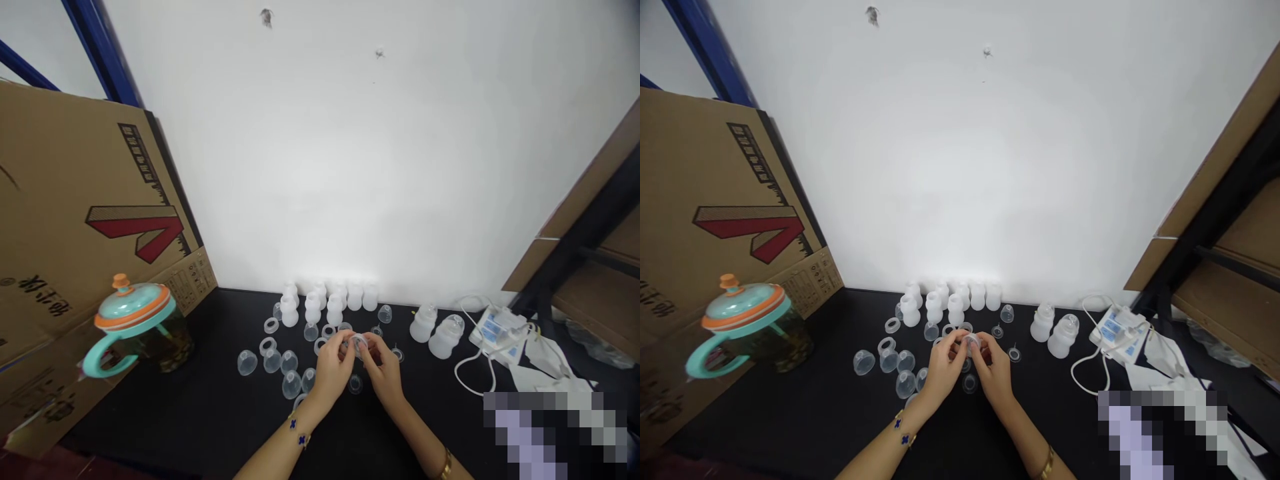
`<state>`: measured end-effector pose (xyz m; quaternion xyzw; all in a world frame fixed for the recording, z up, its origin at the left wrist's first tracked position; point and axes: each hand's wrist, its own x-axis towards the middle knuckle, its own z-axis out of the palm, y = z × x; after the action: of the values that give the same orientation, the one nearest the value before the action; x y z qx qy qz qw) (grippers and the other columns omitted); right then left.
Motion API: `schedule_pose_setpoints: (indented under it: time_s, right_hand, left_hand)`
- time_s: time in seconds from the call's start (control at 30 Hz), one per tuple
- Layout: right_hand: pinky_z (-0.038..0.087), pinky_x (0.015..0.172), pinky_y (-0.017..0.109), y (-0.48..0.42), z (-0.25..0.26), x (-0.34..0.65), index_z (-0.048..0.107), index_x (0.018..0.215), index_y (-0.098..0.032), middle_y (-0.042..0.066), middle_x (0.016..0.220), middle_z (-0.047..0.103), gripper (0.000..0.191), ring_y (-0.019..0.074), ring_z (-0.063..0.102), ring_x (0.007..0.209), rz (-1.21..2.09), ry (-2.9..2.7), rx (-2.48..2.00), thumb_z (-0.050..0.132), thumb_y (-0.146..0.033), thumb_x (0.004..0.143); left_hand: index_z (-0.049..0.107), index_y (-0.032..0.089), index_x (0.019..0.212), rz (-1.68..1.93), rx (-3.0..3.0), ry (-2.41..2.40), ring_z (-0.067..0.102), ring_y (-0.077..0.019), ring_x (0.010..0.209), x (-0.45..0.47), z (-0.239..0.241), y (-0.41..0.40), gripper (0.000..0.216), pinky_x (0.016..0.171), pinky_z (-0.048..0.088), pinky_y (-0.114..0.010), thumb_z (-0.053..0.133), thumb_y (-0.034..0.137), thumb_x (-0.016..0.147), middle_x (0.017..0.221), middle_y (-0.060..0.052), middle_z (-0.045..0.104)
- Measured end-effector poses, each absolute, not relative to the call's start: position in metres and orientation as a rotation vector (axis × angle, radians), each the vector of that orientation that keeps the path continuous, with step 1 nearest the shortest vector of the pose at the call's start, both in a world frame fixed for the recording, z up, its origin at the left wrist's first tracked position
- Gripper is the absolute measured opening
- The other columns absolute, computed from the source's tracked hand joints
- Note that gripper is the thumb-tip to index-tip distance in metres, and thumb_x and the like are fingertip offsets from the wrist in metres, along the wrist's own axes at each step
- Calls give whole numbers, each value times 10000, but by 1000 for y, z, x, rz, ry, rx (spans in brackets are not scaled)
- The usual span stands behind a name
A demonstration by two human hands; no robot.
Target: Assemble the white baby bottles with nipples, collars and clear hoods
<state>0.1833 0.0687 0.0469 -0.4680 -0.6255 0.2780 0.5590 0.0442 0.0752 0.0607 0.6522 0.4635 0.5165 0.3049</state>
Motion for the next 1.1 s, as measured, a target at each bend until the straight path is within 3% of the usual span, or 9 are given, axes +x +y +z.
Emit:
schedule_pose_setpoints:
  time_s: [0.37, 0.63, 0.77, 1.1]
  right_hand:
    - [495, 545, 249, 68, 40, 184, 655, 1098, -190, 41, 814, 698, 371, 164, 612, 623, 668, -1494, -1129, 556, -521, 962]
    - [516, 567, 269, 69, 42, 183, 693, 1086, -192, 64, 848, 715, 372, 185, 644, 652, 675, -1460, -1115, 559, -514, 958]
    - [539, 609, 292, 70, 42, 184, 714, 1116, -184, 108, 990, 731, 393, 203, 666, 716, 671, -1467, -1098, 548, -506, 962]
    - [539, 605, 283, 68, 44, 182, 688, 1089, -182, 97, 974, 731, 382, 196, 665, 708, 703, -1447, -1130, 569, -519, 953]
  left_hand:
    - [674, 180, 876, 1394, 1720, 1214, 553, -114, 564, 43, 60, 79, 159, 524, 416, -200, 581, 308, 893, 676, -3, 628]
    - [734, 186, 1041, 1391, 1755, 1179, 522, -111, 514, 41, 58, 80, 269, 512, 420, -210, 591, 375, 913, 626, 5, 618]
    - [717, 171, 990, 1332, 1739, 1162, 525, -108, 514, 42, 56, 78, 271, 502, 404, -204, 573, 392, 929, 616, 4, 613]
    - [649, 178, 945, 1300, 1647, 1112, 619, -137, 574, 41, 57, 78, 271, 520, 431, -212, 571, 438, 942, 670, -14, 673]
